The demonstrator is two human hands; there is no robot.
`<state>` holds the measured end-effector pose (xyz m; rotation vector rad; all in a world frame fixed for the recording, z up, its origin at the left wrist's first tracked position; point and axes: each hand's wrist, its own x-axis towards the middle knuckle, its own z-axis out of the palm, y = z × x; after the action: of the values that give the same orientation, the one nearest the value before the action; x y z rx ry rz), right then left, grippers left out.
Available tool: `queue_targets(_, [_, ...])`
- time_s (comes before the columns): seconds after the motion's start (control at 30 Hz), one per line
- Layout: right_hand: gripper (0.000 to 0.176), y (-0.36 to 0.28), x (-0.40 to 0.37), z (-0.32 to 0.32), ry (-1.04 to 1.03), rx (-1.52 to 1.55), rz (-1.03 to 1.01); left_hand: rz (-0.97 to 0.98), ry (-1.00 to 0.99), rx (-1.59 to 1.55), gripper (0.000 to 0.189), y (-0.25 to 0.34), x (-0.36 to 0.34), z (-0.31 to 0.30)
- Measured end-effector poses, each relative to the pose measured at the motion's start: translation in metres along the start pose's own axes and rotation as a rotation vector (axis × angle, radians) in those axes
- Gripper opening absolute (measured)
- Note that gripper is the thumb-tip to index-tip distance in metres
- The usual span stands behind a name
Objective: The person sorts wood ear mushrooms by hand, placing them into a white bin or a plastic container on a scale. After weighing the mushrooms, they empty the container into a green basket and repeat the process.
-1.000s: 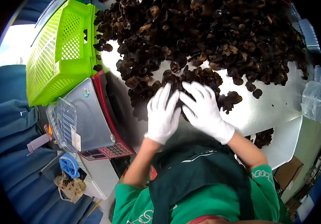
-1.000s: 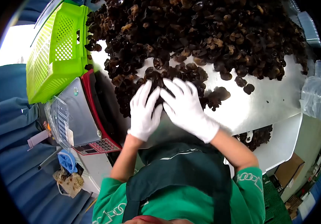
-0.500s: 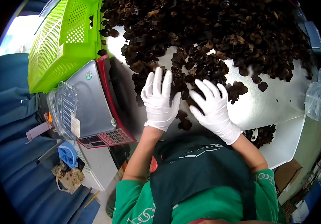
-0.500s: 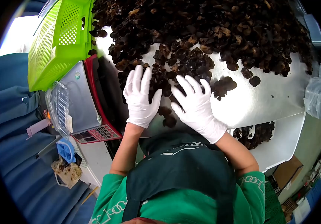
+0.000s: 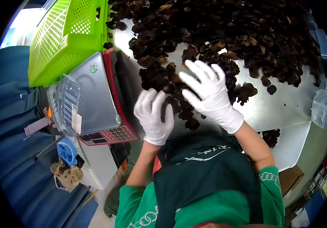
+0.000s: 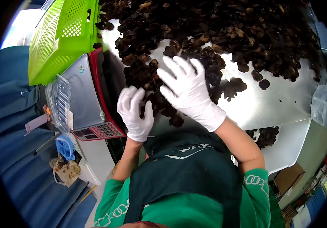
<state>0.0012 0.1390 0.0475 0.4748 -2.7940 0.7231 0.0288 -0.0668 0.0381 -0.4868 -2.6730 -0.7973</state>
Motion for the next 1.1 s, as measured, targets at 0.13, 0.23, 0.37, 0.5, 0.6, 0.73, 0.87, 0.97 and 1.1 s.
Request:
queue_targets(0.13, [0.04, -0.017, -0.039, 0.024, -0.234, 0.083, -0.086, -0.086, -0.195, -0.072, 0.07, -0.013, -0.026, 0.006])
queue_targets(0.23, [0.022, -0.016, -0.047, 0.012, -0.185, 0.112, -0.045, 0.039, -0.281, -0.176, 0.064, -0.001, -0.042, 0.016])
queue_targets(0.37, [0.011, -0.001, -0.012, 0.003, -0.022, 0.106, -0.023, 0.075, -0.05, -0.148, 0.053, 0.0, -0.01, 0.015])
queue_targets(0.5, [0.033, 0.003, 0.043, 0.027, 0.044, -0.005, -0.079, -0.144, 0.128, 0.119, 0.058, -0.025, 0.048, 0.03])
queue_targets(0.6, [0.043, 0.005, 0.037, 0.045, -0.153, -0.173, -0.071, -0.147, 0.018, -0.156, 0.047, -0.042, 0.045, 0.047])
queue_targets(0.73, [0.037, 0.015, -0.019, 0.01, -0.218, -0.122, -0.029, 0.061, -0.253, -0.227, 0.052, 0.012, 0.012, 0.036])
queue_targets(0.87, [0.034, 0.008, -0.064, -0.018, -0.229, -0.106, 0.119, 0.146, -0.364, -0.15, 0.052, 0.039, -0.002, 0.025])
queue_targets(0.97, [0.037, 0.009, -0.082, -0.024, -0.219, -0.114, 0.147, 0.181, -0.364, -0.133, 0.06, 0.03, -0.005, 0.014])
queue_targets(1.1, [0.049, 0.004, -0.103, -0.033, -0.24, -0.116, 0.178, 0.123, -0.347, -0.015, 0.074, 0.01, -0.031, -0.008])
